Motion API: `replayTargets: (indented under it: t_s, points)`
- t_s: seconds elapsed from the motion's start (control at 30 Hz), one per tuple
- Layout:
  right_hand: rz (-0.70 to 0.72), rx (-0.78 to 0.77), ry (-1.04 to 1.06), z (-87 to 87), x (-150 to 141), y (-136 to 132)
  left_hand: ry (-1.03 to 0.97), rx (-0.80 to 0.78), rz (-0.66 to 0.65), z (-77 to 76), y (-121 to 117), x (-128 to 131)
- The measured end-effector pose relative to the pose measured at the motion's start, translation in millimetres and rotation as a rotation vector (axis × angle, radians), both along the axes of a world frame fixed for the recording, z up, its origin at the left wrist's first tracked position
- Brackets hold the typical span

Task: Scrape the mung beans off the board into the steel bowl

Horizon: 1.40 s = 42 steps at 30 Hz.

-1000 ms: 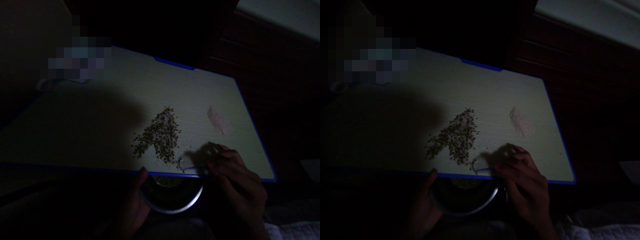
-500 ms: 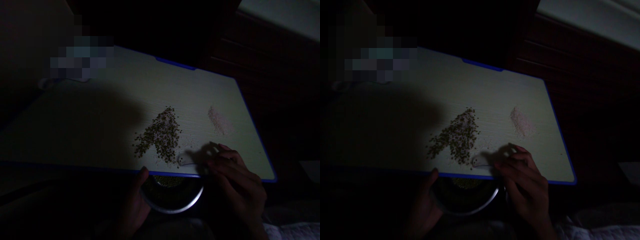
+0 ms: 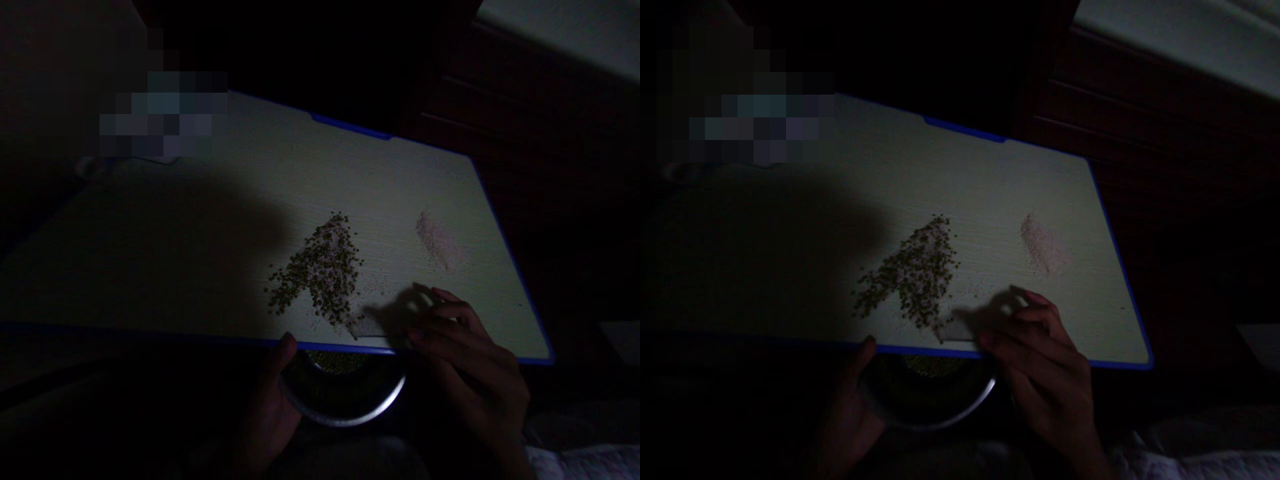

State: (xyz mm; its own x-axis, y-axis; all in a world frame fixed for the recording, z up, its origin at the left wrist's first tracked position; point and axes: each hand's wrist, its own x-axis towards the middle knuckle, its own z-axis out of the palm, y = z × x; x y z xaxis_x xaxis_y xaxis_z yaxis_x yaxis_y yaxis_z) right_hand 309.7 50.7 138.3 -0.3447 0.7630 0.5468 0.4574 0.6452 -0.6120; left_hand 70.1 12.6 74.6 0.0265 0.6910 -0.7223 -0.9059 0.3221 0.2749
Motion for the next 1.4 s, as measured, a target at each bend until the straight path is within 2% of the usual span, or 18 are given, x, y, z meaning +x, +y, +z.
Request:
replayTargets:
  t_s: [0.1, 0.27, 0.37, 0.5, 0.7, 0.8, 0.93, 1.03, 1.1, 1.27, 1.4]
  points:
    - [0.018, 0.009, -0.019, 0.5, 2, 0, 0.006, -0.001, 0.008, -1.9, 0, 0]
    - [0.020, 0.010, -0.013, -0.1, 4, -1, -0.018, 0.097, -0.019, -5.1, -2, 0]
    - [0.017, -0.007, -0.003, -1.0, 4, -3, 0.006, 0.046, -0.031, -3.2, -1, 0]
    - [0.009, -0.007, 0.015, -0.4, 4, -4, 0.000, -0.037, 0.027, -2.3, 2, 1]
    - [0.008, 0.025, -0.033, -1.6, 2, -2, -0.012, -0.008, 0.014, -3.8, 1, 1]
    - [-0.101, 0.030, 0.004, -4.7, 0, -4, -0.018, 0.017, 0.006, -1.0, 1, 1]
    - [-0.331, -0.019, 0.037, -7.5, -3, -9, -0.001, -0.056, 0.026, 2.1, 4, 1]
    - [-0.437, -0.038, 0.043, -6.5, -4, -11, -0.007, -0.095, 0.039, 1.2, 4, 0]
    - [-0.420, -0.037, 0.052, -4.5, -5, -10, -0.020, -0.081, 0.046, -0.3, 3, 0]
    - [-0.187, 0.018, -0.007, 2.1, -8, 1, -0.008, -0.028, 0.028, -2.4, 1, -1]
    - [-0.118, 0.008, -0.048, 7.3, -10, 10, 0.008, 0.025, -0.002, -3.3, 1, -1]
